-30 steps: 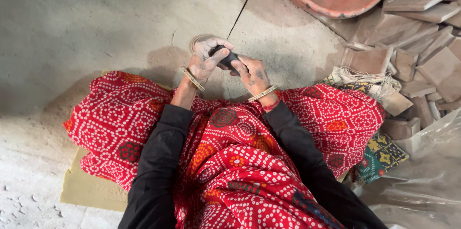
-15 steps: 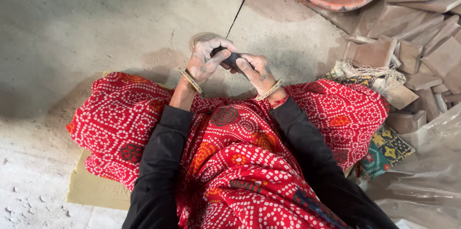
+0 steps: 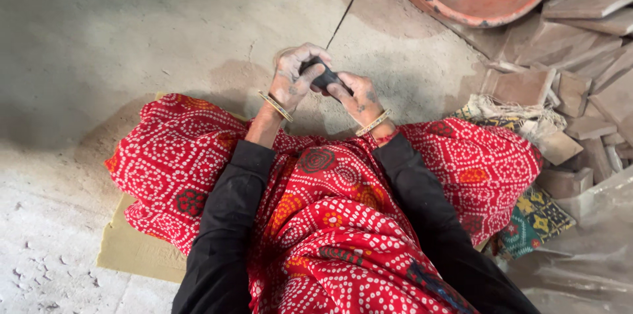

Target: The person sits on the floor and repeatedly picks up small clay discs, then uses a small rectangular tool to smooth and shape the edges. Finished discs are placed into a nearby pile.

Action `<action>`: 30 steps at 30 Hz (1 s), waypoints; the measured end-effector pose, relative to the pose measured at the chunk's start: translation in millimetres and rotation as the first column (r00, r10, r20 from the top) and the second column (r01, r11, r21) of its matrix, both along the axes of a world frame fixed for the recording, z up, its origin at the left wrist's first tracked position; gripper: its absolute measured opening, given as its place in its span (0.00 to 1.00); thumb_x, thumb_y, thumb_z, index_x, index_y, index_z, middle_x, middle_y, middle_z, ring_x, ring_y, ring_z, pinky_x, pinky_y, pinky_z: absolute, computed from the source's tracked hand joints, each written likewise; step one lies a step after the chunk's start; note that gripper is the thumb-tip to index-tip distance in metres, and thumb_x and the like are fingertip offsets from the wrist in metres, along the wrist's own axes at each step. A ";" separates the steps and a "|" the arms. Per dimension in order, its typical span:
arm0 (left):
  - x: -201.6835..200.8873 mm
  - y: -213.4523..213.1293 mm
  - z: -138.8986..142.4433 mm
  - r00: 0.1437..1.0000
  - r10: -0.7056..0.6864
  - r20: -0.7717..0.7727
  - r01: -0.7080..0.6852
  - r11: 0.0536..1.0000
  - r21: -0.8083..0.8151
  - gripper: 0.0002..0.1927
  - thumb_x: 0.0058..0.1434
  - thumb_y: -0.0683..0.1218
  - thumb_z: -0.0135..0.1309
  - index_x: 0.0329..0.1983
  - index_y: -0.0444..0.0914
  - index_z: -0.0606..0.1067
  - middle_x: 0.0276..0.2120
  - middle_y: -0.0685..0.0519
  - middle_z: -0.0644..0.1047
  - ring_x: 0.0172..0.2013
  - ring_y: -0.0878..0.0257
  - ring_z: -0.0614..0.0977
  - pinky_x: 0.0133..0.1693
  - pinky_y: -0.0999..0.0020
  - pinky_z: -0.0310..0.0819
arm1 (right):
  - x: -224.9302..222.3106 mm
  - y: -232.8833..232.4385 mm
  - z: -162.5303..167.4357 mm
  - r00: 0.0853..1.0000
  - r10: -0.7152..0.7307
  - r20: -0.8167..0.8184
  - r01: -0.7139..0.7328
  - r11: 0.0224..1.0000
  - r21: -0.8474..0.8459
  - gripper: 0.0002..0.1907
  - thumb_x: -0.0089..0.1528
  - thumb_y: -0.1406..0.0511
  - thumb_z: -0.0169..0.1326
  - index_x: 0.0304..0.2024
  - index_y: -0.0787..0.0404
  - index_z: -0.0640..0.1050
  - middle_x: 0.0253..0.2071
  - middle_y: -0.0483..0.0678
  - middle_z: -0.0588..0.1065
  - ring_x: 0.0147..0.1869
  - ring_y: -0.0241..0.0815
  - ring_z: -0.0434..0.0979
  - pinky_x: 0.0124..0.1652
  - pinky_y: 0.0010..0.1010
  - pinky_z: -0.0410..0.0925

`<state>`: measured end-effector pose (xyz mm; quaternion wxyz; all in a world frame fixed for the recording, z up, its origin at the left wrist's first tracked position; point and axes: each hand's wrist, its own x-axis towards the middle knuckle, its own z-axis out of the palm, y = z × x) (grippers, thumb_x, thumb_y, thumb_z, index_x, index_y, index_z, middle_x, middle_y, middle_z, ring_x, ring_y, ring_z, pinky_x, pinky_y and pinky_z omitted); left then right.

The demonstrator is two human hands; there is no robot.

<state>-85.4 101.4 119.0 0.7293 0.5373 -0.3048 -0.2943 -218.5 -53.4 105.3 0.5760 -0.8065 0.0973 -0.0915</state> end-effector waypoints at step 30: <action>26.9 -42.7 -87.1 0.889 -0.044 0.456 -0.048 0.981 0.188 0.14 0.49 0.45 0.67 0.38 0.38 0.80 0.34 0.47 0.83 0.37 0.54 0.86 0.41 0.62 0.79 | 7.8 -12.1 -53.5 0.991 -0.126 -0.052 0.130 0.988 0.086 0.08 0.66 0.70 0.53 0.42 0.69 0.80 0.32 0.47 0.81 0.34 0.33 0.80 0.37 0.26 0.73</action>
